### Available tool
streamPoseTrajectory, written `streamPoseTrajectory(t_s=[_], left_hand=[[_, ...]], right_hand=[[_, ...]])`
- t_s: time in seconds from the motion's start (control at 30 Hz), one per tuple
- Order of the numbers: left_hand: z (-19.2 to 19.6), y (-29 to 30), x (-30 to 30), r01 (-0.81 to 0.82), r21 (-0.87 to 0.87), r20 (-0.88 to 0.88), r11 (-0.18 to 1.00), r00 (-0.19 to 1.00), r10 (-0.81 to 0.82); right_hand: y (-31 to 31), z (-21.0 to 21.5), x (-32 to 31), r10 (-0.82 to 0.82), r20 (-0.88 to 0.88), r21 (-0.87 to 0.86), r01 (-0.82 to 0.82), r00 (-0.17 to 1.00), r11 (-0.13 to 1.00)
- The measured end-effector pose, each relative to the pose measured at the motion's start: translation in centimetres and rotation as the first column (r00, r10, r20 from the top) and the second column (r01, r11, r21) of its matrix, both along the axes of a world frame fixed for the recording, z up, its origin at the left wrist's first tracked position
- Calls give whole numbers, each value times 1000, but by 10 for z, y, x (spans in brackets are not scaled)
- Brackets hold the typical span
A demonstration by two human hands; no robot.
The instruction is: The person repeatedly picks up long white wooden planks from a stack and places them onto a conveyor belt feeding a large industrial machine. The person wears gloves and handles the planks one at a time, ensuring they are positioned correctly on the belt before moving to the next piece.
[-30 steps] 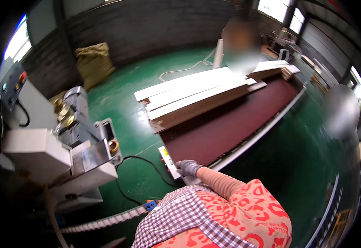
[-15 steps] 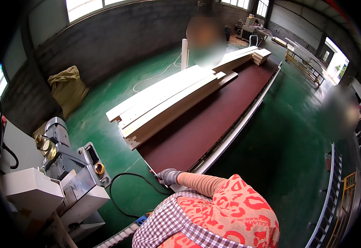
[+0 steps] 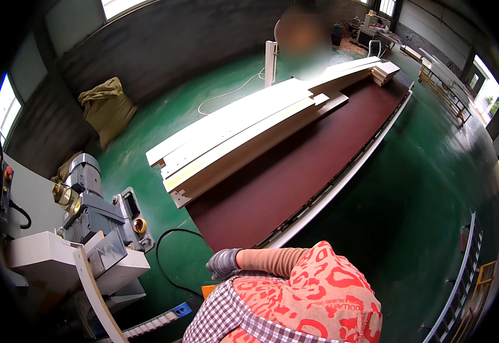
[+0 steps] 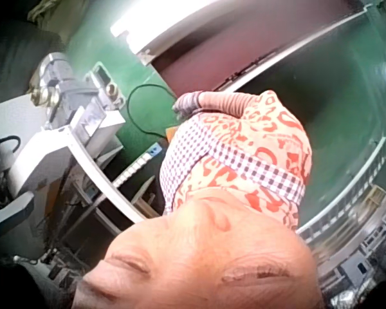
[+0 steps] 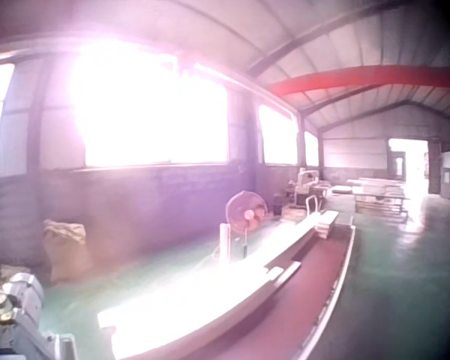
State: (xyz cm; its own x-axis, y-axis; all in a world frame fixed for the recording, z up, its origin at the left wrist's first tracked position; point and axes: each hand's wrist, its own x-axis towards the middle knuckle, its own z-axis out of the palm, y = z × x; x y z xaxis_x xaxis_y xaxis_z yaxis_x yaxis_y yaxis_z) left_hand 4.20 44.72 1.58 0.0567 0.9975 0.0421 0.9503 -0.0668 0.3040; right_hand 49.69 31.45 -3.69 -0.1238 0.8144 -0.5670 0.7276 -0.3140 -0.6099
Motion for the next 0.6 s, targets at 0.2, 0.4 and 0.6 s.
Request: streamPoseTrajectory(t_s=[0.2,0.4,0.6], left_hand=[[64,-42,128,274,-2,-173,962,947,-271],[63,-77,328,678,77,-288,731,717,-634],[49,-54,387,826,-143,-410,545,451,-793]], right_hand=[[-23,37,-4,37,-841,173,204,540,963],[-55,41,28,-238,-912,-407,673,-333,618],[-110,-33,127,-327,-744,-643,757,-582,116]])
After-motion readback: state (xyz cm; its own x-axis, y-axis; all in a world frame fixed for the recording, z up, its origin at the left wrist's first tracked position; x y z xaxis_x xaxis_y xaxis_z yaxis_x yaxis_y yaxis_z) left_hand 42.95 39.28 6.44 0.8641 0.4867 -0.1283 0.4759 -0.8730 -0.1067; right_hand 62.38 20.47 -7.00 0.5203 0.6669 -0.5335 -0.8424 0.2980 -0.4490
